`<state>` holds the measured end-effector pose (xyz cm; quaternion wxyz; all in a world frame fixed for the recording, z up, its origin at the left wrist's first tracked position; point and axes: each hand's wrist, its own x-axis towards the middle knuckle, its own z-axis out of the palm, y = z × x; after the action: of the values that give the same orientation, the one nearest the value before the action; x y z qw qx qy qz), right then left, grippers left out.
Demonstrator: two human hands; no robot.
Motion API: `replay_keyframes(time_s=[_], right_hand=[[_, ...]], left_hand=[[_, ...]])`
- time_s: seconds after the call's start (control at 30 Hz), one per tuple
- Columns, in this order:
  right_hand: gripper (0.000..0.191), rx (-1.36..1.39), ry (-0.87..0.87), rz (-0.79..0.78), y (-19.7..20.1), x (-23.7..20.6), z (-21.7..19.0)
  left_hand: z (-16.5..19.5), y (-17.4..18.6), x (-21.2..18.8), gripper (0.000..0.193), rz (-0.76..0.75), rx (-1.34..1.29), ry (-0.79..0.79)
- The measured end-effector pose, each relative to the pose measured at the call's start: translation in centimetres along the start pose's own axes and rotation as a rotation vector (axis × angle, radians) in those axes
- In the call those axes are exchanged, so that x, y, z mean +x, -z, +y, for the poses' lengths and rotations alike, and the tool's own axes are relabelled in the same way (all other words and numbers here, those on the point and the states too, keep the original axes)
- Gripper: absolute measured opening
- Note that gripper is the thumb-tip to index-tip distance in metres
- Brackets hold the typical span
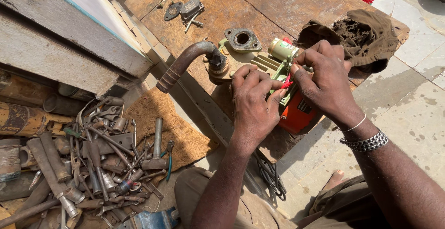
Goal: The person repairs a small electric water pump on a wooden workbench. They use a screwdriver to unscrew the pump's cover, remove the capacitor and mounting plate, then work on the wiring and switch components inside the pump housing by hand.
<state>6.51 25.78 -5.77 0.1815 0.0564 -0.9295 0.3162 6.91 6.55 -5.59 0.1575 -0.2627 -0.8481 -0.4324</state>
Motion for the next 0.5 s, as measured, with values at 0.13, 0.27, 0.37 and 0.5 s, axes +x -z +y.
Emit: replay_keyframes(time_s=[0.13, 0.27, 0.37, 0.5], right_hand=[[0.021, 0.000, -0.055, 0.005, 0.6, -1.5, 0.6], [0.019, -0.002, 0.000, 0.041, 0.7, -2.1, 0.4], [0.019, 0.061, 0.061, 0.067, 0.8, -1.8, 0.0], [0.018, 0.065, 0.145, 0.068, 0.7, -1.1, -0.9]], left_hand=[[-0.2, -0.7, -0.3, 0.010, 0.062, 0.007, -0.044], [-0.1, -0.6, -0.1, 0.014, 0.071, 0.021, -0.072], [0.1, 0.1, 0.0, 0.031, 0.036, 0.088, -0.117], [0.3, 0.4, 0.6, 0.026, 0.001, 0.165, -0.099]])
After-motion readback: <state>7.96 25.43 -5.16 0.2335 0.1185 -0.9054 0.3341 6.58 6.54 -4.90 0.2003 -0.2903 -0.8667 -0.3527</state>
